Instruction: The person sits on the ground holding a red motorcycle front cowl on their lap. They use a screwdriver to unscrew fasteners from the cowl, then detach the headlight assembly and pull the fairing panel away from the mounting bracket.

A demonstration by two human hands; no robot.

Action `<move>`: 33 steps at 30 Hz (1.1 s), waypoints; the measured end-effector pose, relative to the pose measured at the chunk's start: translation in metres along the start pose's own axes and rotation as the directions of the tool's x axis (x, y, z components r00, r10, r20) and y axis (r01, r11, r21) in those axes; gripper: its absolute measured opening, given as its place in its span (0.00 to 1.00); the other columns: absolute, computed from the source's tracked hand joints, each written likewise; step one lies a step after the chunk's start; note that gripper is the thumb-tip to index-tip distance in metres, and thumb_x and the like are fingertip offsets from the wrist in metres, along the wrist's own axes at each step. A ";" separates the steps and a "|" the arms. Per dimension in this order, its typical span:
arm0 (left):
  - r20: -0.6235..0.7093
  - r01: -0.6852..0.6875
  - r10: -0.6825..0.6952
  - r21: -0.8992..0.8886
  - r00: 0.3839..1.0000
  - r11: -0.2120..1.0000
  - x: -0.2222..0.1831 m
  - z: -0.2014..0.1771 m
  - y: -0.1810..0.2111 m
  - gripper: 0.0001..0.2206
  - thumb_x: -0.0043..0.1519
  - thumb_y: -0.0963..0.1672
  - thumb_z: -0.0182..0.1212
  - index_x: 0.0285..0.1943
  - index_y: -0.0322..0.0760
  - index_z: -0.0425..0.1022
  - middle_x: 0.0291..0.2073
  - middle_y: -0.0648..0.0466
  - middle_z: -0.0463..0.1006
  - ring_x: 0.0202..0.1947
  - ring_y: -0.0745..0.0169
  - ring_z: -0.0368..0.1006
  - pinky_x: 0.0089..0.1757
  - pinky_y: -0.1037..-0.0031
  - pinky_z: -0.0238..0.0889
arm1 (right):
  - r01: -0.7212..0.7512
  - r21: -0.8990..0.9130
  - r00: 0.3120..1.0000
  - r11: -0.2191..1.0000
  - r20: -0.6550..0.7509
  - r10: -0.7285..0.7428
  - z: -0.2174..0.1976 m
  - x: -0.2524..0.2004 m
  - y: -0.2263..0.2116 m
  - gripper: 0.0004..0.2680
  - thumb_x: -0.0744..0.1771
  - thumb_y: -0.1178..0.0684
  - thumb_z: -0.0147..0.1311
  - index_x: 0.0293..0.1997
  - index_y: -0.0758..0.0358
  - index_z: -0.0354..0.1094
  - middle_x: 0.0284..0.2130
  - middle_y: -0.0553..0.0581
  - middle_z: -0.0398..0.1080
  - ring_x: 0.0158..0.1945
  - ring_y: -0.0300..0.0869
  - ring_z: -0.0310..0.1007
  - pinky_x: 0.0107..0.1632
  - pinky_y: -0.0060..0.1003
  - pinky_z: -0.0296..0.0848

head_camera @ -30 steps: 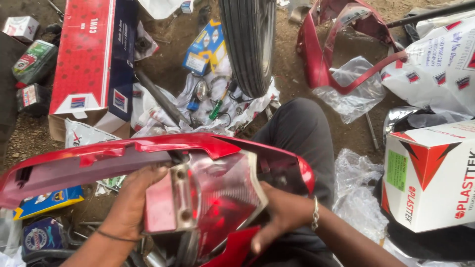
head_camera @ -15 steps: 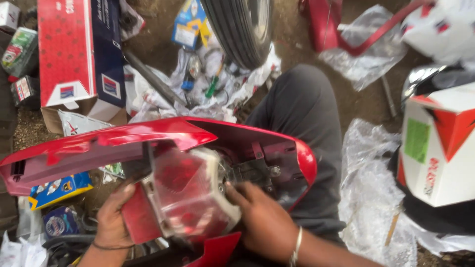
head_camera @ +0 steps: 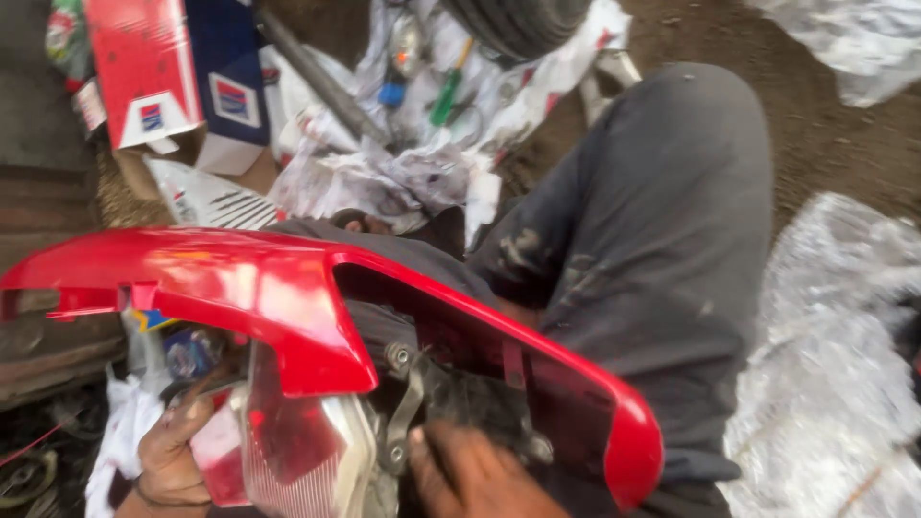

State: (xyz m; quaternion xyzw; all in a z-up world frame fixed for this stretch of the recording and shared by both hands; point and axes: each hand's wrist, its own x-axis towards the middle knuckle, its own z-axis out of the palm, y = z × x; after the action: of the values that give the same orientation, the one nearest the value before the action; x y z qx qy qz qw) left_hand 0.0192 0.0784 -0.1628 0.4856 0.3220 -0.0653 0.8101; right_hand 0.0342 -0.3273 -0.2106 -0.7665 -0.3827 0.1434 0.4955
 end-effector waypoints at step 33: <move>0.067 0.005 -0.019 0.203 0.998 0.979 -0.036 0.077 0.005 0.32 0.53 0.46 0.66 0.67 0.27 0.64 0.49 0.39 0.79 0.45 0.50 0.78 0.45 0.60 0.73 | -0.442 0.563 0.868 0.698 0.072 0.492 -0.017 0.078 -0.010 0.11 0.61 0.58 0.64 0.47 0.67 0.75 0.31 0.58 0.81 0.32 0.37 0.77 0.36 0.34 0.78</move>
State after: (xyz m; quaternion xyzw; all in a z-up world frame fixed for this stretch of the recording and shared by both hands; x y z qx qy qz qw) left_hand 0.0285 0.0096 -0.1137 0.5609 0.2889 -0.1193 0.7666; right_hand 0.0921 -0.2791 -0.1812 -0.6628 -0.0949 0.3382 0.6613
